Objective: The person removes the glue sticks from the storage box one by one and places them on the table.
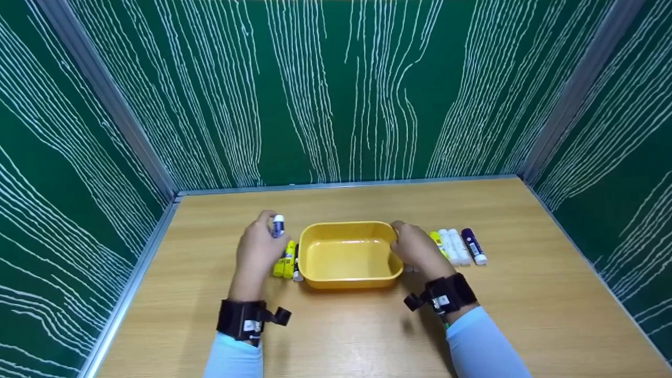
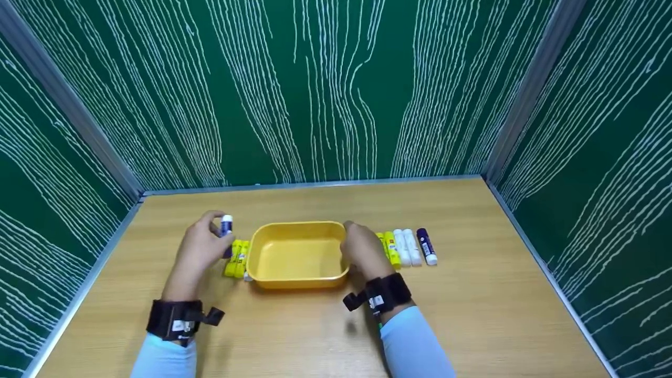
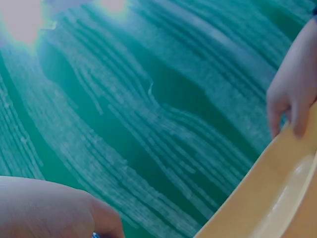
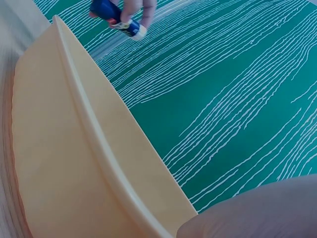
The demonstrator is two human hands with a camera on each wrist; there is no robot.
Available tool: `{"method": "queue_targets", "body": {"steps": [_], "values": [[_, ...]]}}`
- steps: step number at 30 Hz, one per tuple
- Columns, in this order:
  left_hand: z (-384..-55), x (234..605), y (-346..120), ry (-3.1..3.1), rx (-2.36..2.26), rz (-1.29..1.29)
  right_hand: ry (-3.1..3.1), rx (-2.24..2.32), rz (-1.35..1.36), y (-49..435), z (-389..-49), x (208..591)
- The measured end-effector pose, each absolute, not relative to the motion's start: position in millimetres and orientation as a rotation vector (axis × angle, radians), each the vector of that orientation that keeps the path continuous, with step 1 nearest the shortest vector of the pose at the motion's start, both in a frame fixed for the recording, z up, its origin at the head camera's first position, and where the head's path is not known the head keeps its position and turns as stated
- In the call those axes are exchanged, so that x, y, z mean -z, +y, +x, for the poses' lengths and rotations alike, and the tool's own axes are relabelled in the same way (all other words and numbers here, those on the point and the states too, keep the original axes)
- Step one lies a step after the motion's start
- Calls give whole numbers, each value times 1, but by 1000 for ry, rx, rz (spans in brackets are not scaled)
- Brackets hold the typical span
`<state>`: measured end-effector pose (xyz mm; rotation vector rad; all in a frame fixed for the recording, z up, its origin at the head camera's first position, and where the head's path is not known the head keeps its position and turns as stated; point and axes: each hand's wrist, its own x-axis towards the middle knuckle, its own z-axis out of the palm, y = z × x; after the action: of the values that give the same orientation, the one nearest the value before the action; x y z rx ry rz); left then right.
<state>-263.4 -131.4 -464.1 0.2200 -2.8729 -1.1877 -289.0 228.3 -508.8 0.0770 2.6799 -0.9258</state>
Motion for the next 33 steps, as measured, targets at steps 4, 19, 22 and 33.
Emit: {"method": "queue_targets", "body": {"steps": [4,19,22,33], "values": [[-267,470,-150,-2928,1129,255,2669,947,83,229,-288,509],[-280,513,-174,-3091,1008,303,2694,959,71,227,-284,509],[-281,520,-175,-3108,982,304,2695,955,66,227,-284,509],[-282,527,-172,-3123,1007,282,2684,960,67,227,-286,509]]}}
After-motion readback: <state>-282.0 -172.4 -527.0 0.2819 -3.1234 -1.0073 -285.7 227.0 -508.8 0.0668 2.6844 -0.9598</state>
